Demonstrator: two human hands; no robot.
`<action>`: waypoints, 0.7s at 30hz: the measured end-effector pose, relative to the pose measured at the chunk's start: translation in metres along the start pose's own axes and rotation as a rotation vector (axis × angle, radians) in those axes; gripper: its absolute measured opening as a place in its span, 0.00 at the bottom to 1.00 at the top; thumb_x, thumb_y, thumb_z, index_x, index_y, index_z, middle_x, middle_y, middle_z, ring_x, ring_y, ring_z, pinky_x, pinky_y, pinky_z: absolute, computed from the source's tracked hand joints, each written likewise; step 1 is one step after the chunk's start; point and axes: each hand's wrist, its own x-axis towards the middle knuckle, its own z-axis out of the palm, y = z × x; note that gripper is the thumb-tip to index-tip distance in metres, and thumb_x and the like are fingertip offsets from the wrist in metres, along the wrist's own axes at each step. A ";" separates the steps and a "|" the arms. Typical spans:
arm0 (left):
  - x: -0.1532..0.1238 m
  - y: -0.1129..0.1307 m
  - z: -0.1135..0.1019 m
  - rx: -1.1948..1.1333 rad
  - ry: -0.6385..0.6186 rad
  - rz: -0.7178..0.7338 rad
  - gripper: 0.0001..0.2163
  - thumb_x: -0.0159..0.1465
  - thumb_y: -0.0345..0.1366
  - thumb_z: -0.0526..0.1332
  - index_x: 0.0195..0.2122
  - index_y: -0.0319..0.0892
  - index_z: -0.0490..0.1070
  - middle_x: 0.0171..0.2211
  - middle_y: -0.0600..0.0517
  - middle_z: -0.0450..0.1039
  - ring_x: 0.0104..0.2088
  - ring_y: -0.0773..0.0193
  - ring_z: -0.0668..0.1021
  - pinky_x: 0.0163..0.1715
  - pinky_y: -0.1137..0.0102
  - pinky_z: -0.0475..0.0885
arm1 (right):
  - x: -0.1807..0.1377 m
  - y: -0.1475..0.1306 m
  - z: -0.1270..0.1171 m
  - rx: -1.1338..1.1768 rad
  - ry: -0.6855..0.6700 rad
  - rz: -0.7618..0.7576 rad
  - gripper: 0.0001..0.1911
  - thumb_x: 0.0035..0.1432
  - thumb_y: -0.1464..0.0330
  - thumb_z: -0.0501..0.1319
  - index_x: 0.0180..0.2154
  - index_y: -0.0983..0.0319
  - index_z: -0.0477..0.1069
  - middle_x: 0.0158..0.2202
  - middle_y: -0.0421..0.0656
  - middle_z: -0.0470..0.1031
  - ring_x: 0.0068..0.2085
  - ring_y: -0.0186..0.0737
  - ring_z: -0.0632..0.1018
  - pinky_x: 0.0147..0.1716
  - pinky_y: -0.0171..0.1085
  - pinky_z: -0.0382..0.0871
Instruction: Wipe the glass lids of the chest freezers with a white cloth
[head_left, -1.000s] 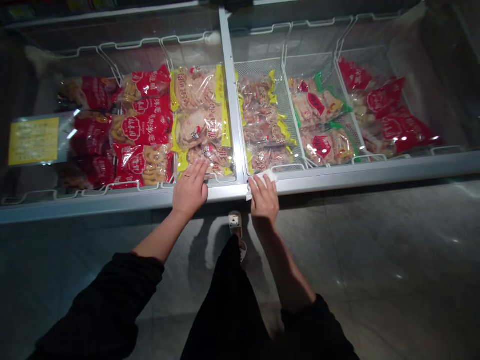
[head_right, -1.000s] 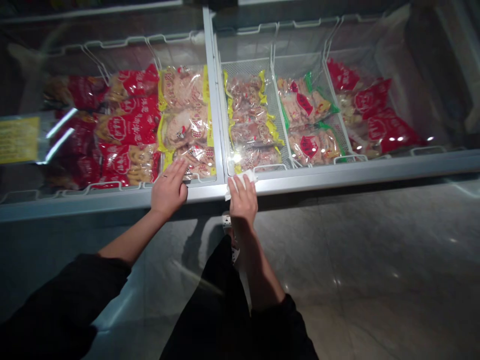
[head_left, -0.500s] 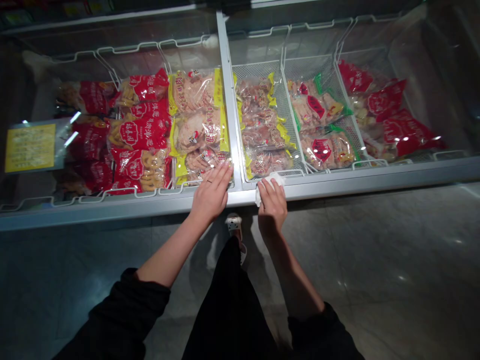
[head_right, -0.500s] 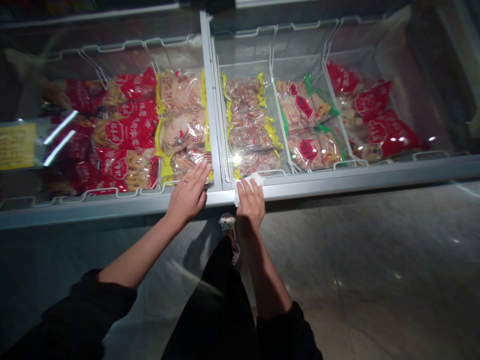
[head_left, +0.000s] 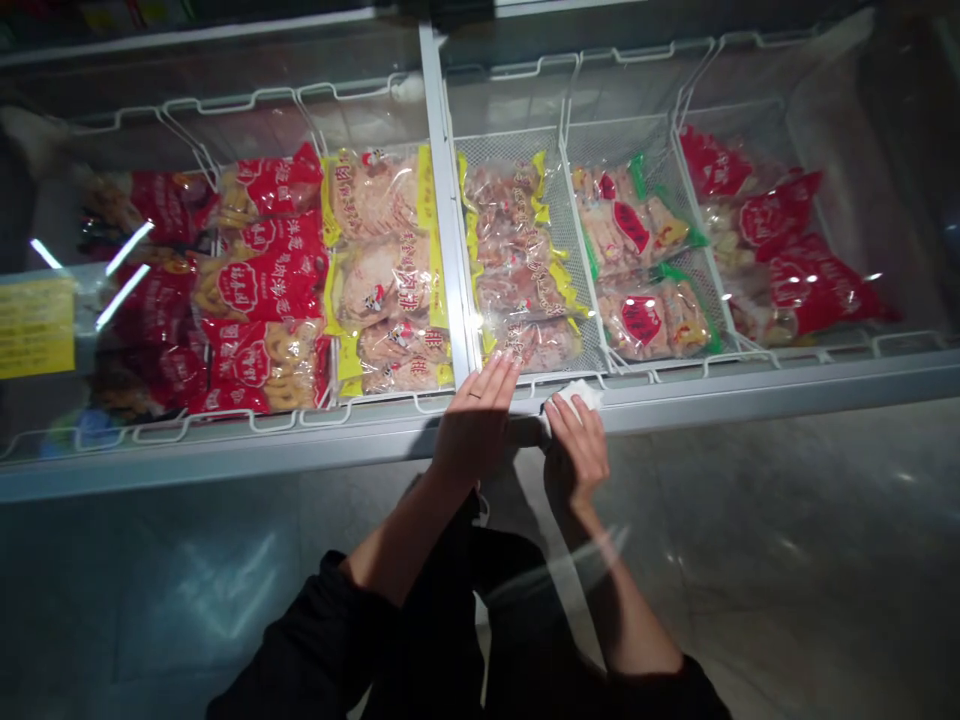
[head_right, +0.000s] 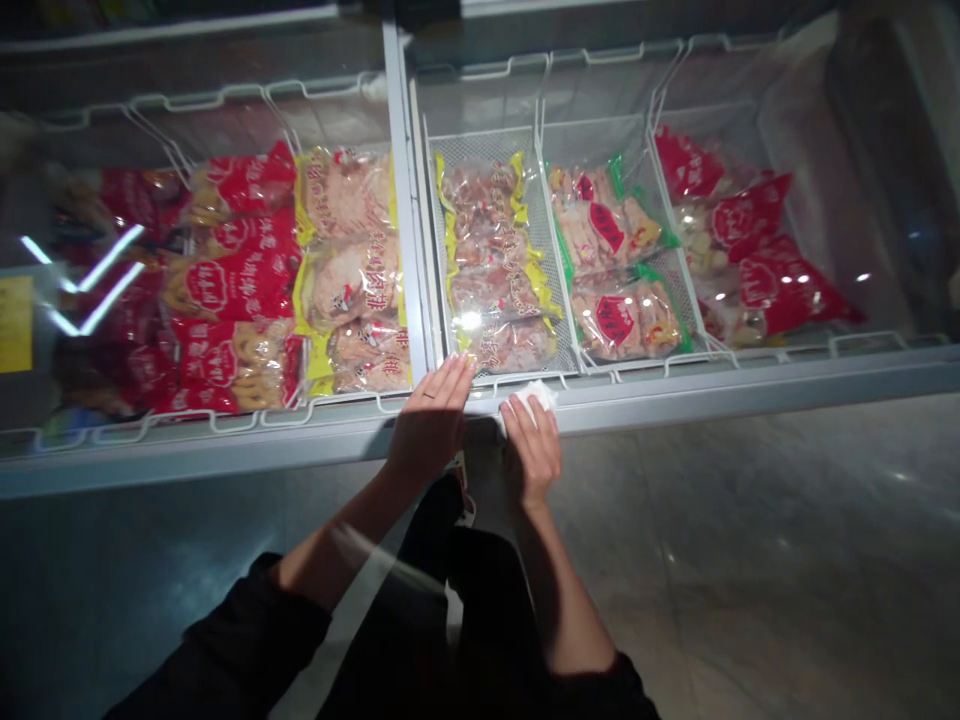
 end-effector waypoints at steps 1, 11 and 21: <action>0.000 -0.001 0.000 0.007 -0.005 0.007 0.27 0.73 0.28 0.54 0.74 0.33 0.61 0.75 0.40 0.61 0.76 0.52 0.63 0.75 0.57 0.64 | 0.002 -0.009 0.006 0.034 0.005 -0.004 0.20 0.74 0.76 0.59 0.60 0.57 0.79 0.53 0.48 0.87 0.63 0.51 0.81 0.67 0.54 0.74; -0.005 -0.002 -0.002 0.060 0.018 0.035 0.33 0.72 0.26 0.53 0.78 0.34 0.52 0.76 0.40 0.60 0.78 0.55 0.59 0.77 0.59 0.60 | 0.003 0.050 -0.030 0.079 -0.269 -0.278 0.25 0.73 0.78 0.59 0.66 0.54 0.75 0.57 0.43 0.85 0.59 0.43 0.84 0.66 0.43 0.76; -0.003 -0.002 0.004 0.059 0.079 -0.046 0.38 0.66 0.23 0.55 0.79 0.39 0.52 0.76 0.42 0.61 0.76 0.55 0.63 0.76 0.56 0.61 | 0.013 0.052 -0.026 0.135 -0.274 -0.312 0.21 0.74 0.77 0.59 0.62 0.57 0.77 0.60 0.44 0.83 0.67 0.45 0.77 0.70 0.45 0.70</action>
